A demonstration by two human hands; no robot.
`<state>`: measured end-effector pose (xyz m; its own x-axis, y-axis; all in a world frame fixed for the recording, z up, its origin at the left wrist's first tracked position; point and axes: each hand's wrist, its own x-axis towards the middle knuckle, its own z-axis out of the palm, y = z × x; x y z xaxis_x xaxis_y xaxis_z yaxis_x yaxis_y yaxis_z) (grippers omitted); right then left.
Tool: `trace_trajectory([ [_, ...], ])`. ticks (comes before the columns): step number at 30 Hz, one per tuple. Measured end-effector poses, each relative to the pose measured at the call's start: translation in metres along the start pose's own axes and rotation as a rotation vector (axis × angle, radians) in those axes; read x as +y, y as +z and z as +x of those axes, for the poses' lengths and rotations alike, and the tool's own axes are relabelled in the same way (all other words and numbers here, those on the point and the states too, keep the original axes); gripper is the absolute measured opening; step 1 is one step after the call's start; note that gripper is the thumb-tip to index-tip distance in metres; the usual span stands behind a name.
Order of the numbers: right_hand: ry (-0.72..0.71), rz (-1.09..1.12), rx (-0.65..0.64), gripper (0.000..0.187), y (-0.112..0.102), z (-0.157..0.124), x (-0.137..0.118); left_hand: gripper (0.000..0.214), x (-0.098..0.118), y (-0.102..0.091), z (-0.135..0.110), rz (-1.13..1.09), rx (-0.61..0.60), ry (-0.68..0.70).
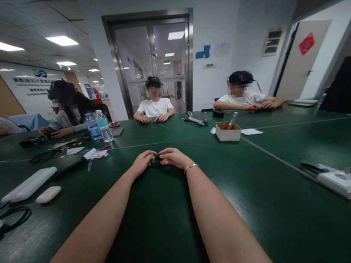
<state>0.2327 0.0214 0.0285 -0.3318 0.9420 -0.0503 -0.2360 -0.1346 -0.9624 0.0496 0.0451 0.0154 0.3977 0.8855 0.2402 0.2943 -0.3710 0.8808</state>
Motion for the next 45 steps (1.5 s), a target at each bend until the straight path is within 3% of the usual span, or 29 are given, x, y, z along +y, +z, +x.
trace_trajectory([
  [10, 0.010, -0.006, 0.009, 0.016, 0.0010, -0.0011, -0.0015, 0.034, 0.0018, -0.0006, -0.0009, 0.004, -0.007, -0.002],
  [15, 0.007, -0.015, 0.001, 0.016, 0.0000, -0.0008, -0.0011, 0.031, 0.0010, -0.0012, 0.0008, -0.016, -0.013, -0.070],
  [24, -0.001, -0.003, 0.002, 0.016, -0.0005, 0.0004, 0.0004, 0.027, 0.0030, 0.0003, -0.0008, -0.019, -0.003, -0.047],
  [41, 0.004, -0.010, 0.005, 0.016, 0.0038, -0.0044, -0.0038, 0.043, -0.0021, -0.0001, -0.0006, 0.066, -0.040, -0.001],
  [45, 0.010, -0.010, 0.013, 0.016, 0.0049, -0.0054, -0.0049, 0.035, -0.0010, -0.0008, 0.0009, 0.045, -0.009, -0.027],
])
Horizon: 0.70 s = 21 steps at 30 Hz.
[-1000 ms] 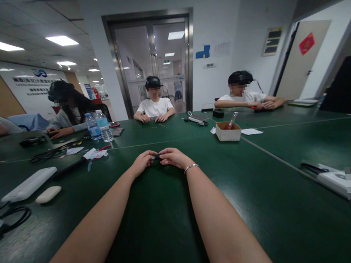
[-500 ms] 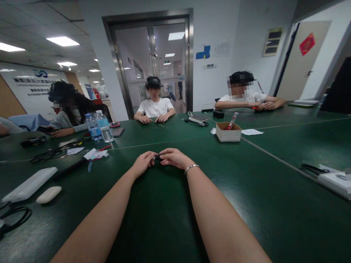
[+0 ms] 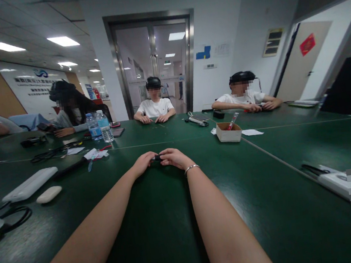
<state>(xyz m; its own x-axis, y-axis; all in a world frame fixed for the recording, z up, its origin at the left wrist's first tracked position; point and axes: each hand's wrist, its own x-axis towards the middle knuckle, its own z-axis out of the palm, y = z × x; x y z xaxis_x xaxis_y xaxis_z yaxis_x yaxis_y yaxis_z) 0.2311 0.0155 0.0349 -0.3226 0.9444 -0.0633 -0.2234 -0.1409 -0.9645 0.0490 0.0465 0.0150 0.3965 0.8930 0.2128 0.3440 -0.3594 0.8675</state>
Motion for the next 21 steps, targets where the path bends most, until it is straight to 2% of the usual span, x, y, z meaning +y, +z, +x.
trace_trajectory([
  [3, 0.004, -0.007, -0.003, 0.017, 0.0000, -0.0005, -0.0002, 0.028, -0.0003, -0.0004, 0.0013, -0.029, -0.004, -0.013],
  [8, -0.005, -0.005, -0.004, 0.016, -0.0012, 0.0010, 0.0014, 0.034, -0.0015, -0.0002, 0.0017, -0.046, -0.025, -0.004],
  [15, -0.013, -0.019, -0.007, 0.017, -0.0020, 0.0022, 0.0026, 0.029, 0.0021, 0.0009, 0.0003, -0.084, -0.033, -0.018],
  [18, -0.030, -0.094, -0.020, 0.020, -0.0004, 0.0031, 0.0044, 0.028, 0.0027, 0.0018, -0.0016, -0.099, -0.012, 0.016],
  [21, -0.058, -0.276, 0.003, 0.022, 0.0032, 0.0058, 0.0070, 0.027, 0.0028, 0.0023, -0.0032, -0.132, 0.042, 0.051],
])
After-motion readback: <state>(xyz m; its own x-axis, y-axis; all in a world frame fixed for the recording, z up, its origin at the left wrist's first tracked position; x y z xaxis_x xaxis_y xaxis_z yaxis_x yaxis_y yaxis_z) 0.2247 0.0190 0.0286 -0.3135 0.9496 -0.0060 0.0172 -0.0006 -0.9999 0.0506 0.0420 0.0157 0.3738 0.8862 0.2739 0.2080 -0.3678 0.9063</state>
